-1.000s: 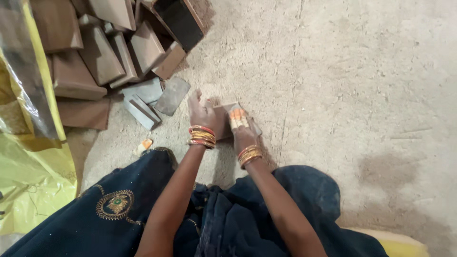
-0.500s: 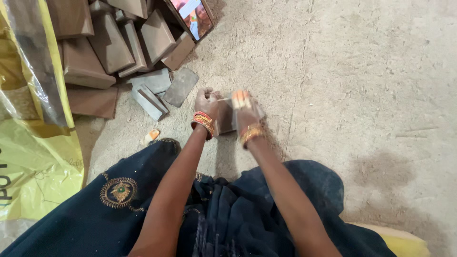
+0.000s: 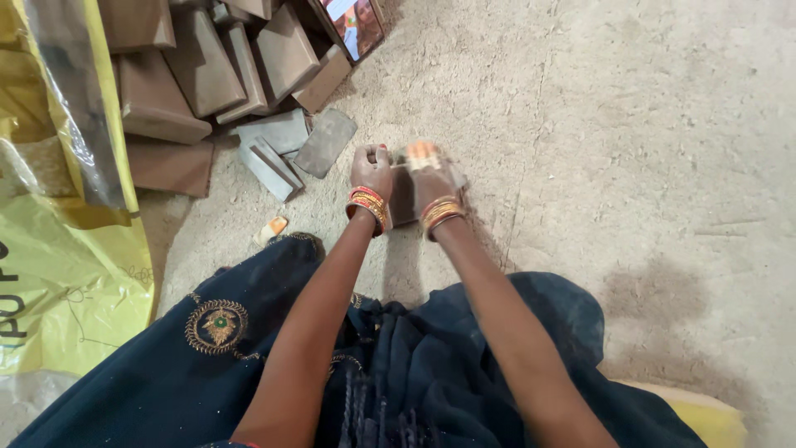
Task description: The person sits on the floor and repeatedly smooths the surfaces of small rectangular foam blocks using a sanding block. They handle each block one at a time, rubbing the sanding block over the faces and edges, then place the finished pieces into a nearby pile.
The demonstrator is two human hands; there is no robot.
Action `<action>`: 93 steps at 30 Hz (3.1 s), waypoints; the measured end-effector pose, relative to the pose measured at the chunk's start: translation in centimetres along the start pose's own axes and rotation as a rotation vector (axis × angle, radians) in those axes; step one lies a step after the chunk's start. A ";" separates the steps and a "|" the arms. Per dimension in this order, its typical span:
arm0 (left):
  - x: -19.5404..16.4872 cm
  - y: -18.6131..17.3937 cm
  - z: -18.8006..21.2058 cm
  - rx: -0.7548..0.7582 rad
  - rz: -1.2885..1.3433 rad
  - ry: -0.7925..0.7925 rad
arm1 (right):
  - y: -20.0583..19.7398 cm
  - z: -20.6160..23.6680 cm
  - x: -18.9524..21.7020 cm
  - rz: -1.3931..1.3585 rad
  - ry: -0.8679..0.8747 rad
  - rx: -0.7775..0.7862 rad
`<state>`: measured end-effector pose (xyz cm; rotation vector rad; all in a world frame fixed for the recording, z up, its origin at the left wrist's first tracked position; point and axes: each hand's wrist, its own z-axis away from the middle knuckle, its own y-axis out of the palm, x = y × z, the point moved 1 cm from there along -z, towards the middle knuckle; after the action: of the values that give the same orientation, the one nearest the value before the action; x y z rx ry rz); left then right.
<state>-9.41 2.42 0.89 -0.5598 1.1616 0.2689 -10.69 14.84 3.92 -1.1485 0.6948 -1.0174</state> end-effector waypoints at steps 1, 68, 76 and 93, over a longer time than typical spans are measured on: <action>-0.1 -0.1 0.0 -0.011 -0.001 0.028 | -0.3 0.0 1.1 -0.035 -0.005 -0.056; 4.2 -9.9 3.2 0.666 -0.810 1.240 | 3.9 11.6 1.4 -0.443 0.330 -0.046; 6.3 -5.6 6.5 0.637 -0.541 0.550 | 3.9 14.3 1.9 -0.275 -0.177 -0.111; 7.8 -5.9 6.1 0.609 -0.692 0.699 | 3.0 12.9 2.4 -0.205 -0.220 -0.283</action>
<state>1.25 0.23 -2.92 -0.4825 1.5394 -0.9161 2.37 18.03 4.94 -1.5785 0.5640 -0.9635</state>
